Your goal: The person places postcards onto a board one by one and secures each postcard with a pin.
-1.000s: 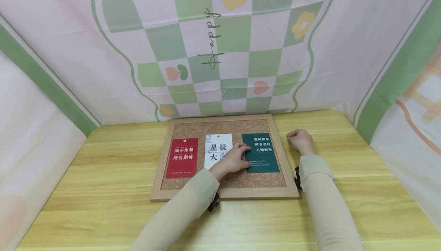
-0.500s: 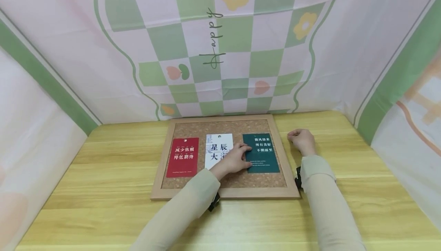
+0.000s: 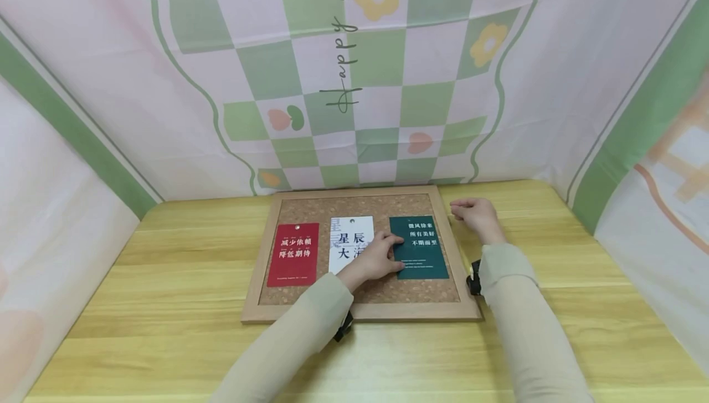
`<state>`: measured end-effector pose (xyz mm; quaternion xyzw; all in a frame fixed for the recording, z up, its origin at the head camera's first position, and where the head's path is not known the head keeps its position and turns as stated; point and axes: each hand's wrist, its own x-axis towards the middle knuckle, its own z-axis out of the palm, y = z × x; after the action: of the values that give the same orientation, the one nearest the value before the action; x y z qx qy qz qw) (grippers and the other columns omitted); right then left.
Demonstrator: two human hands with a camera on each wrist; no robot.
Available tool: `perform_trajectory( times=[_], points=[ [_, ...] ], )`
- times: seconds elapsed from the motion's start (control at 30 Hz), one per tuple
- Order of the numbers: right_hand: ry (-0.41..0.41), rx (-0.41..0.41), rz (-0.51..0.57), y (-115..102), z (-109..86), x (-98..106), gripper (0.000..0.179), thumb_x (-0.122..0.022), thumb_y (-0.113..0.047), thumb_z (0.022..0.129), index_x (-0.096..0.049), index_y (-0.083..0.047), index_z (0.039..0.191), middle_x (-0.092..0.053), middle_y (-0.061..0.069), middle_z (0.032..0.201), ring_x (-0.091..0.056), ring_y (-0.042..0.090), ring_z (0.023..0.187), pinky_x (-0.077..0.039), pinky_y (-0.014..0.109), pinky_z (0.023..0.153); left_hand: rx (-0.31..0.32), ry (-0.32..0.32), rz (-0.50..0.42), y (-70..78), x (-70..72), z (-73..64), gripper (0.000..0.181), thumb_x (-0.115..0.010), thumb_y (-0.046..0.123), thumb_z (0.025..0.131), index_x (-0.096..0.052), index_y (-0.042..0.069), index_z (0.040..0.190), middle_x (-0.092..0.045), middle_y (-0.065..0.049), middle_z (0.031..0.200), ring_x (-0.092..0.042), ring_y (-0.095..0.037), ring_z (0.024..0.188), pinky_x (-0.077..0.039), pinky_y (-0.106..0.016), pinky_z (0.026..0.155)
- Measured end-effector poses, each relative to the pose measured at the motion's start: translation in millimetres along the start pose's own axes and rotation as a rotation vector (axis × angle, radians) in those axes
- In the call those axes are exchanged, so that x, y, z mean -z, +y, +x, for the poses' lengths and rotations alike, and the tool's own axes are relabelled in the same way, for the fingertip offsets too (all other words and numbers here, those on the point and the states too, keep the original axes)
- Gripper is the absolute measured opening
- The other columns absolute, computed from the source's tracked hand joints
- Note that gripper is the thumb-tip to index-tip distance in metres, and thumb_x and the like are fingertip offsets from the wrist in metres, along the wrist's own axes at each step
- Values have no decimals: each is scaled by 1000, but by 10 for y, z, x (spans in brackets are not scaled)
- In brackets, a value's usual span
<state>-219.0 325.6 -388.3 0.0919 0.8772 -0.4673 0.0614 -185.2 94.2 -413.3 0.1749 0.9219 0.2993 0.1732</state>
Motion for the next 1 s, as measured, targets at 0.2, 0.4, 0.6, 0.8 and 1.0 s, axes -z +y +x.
perform_trajectory(
  times=[0.2, 0.4, 0.6, 0.8, 1.0],
  points=[
    [-78, 19, 28, -190, -18, -93, 49, -50, -21, 99, -45, 14, 133, -67, 7, 111, -56, -13, 75, -53, 18, 79, 9, 6, -29, -18, -16, 13, 54, -69, 25, 88, -50, 16, 138, -40, -4, 144, -53, -11, 101, -47, -22, 92],
    [-169, -3, 103, -303, 2, -218, 49, -52, -15, 98, -42, 18, 132, -66, -11, 85, -58, -10, 73, -54, 15, 75, 15, 7, -56, -22, -16, 23, 55, -70, 23, 87, -50, 12, 137, -42, -6, 141, -52, -10, 90, -47, -21, 86],
    [-223, -17, 147, -341, 33, -333, 46, -49, -10, 99, -41, 19, 133, -65, -11, 85, -58, -9, 72, -53, 12, 72, 14, -1, -59, -17, -9, 27, 55, -70, 23, 87, -49, 12, 137, -41, -6, 141, -50, -8, 84, -47, -20, 84],
    [-229, -56, 160, -358, 66, -444, 46, -48, -13, 99, -43, 15, 134, -62, -12, 84, -58, -8, 73, -52, 10, 71, 10, -8, -58, -26, -4, 32, 56, -70, 23, 87, -49, 12, 137, -41, -7, 141, -50, -8, 80, -47, -19, 82],
    [-191, -90, 160, -376, 111, -523, 44, -48, -13, 99, -44, 14, 134, -60, -14, 75, -56, -4, 66, -51, 12, 65, 8, -16, -53, -29, -2, 45, 56, -69, 24, 88, -49, 13, 138, -40, -6, 142, -50, -8, 83, -46, -20, 84]
  ],
)
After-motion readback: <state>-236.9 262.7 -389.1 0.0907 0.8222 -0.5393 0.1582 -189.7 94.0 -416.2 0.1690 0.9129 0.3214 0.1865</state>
